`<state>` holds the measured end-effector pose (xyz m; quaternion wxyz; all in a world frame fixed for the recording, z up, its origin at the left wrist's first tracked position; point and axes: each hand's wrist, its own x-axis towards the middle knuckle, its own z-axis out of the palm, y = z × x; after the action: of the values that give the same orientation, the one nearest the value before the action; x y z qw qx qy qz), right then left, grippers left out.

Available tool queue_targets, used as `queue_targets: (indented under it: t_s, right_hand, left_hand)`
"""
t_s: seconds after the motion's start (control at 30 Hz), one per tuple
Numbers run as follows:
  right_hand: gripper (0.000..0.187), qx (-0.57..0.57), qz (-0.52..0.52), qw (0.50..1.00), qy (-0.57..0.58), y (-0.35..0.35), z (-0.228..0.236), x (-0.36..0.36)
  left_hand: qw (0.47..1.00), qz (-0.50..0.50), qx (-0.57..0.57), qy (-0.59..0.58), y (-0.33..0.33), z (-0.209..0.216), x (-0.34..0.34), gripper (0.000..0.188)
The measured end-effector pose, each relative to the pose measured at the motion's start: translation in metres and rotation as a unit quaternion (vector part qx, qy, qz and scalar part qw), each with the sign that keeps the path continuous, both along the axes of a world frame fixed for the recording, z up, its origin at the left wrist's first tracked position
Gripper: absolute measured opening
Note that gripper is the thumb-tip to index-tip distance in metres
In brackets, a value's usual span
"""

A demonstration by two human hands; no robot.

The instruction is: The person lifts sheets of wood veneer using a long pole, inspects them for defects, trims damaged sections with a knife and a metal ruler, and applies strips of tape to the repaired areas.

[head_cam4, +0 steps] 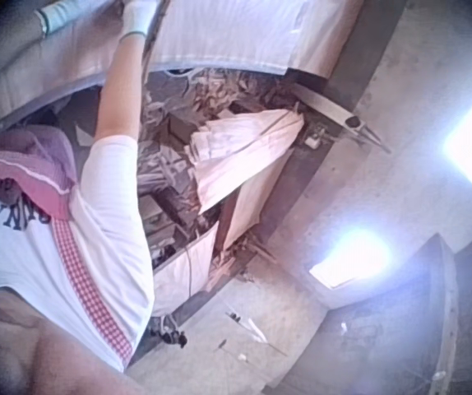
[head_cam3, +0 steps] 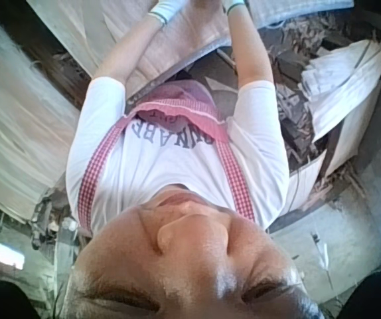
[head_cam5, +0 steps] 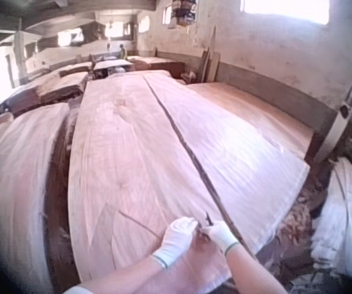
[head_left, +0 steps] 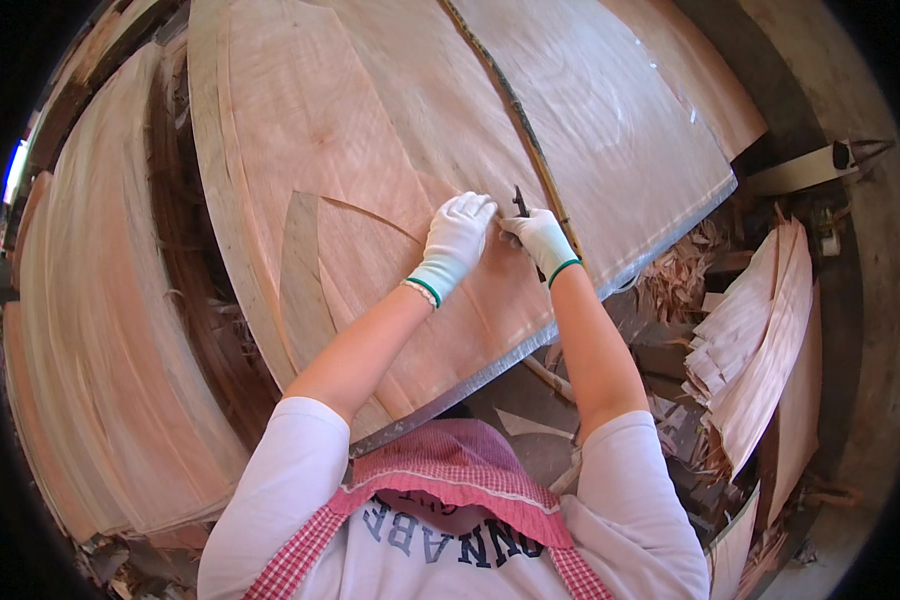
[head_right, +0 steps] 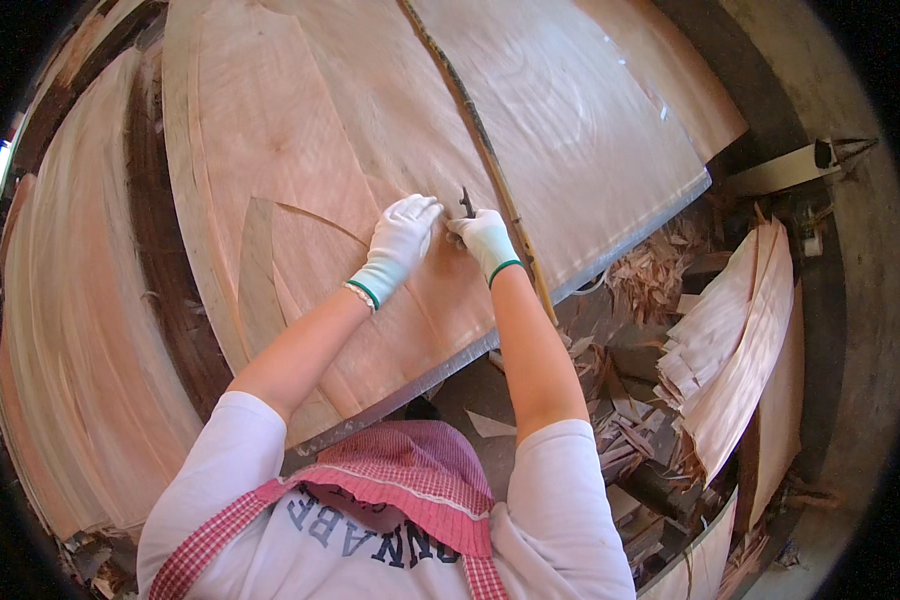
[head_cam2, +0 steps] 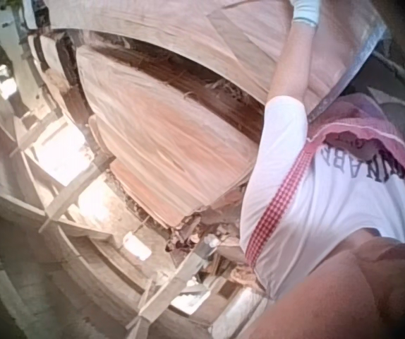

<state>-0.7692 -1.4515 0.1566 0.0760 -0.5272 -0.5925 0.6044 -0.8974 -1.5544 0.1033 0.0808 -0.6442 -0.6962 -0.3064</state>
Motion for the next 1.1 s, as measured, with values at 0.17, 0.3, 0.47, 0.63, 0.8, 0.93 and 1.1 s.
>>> queue_targets:
  t_s: [0.17,0.3,0.47,0.63,0.8,0.93,1.1]
  right_hand:
    - [0.020,0.099,-0.037,0.994,-0.023,0.010,-0.012,0.014]
    - [0.028,0.067,-0.145,0.987,0.023,0.002,0.013,0.035]
    - [0.028,0.028,-0.211,0.975,0.061,-0.017,0.014,0.056]
    - [0.027,0.026,-0.218,0.973,0.066,-0.027,0.007,0.048]
    - [0.019,0.035,-0.206,0.975,0.080,-0.029,0.015,0.019]
    - [0.020,0.154,-0.119,0.977,0.087,-0.019,-0.001,-0.010]
    - [0.026,0.255,-0.014,0.966,0.034,-0.012,-0.030,-0.042]
  left_hand:
    - [0.998,-0.015,-0.041,0.053,0.007,-0.005,0.002,0.029]
    - [0.993,-0.032,-0.117,-0.005,0.009,0.014,-0.002,0.026]
    - [0.990,-0.019,-0.093,-0.105,0.014,0.008,-0.013,0.021]
    - [0.971,-0.034,-0.100,-0.215,0.007,0.024,-0.029,0.022]
    - [0.967,-0.037,-0.028,-0.251,-0.002,0.030,-0.047,0.022]
    - [0.950,-0.043,0.007,-0.308,-0.007,0.033,-0.053,0.025]
    - [0.941,-0.034,-0.021,-0.335,-0.006,0.037,-0.052,0.025]
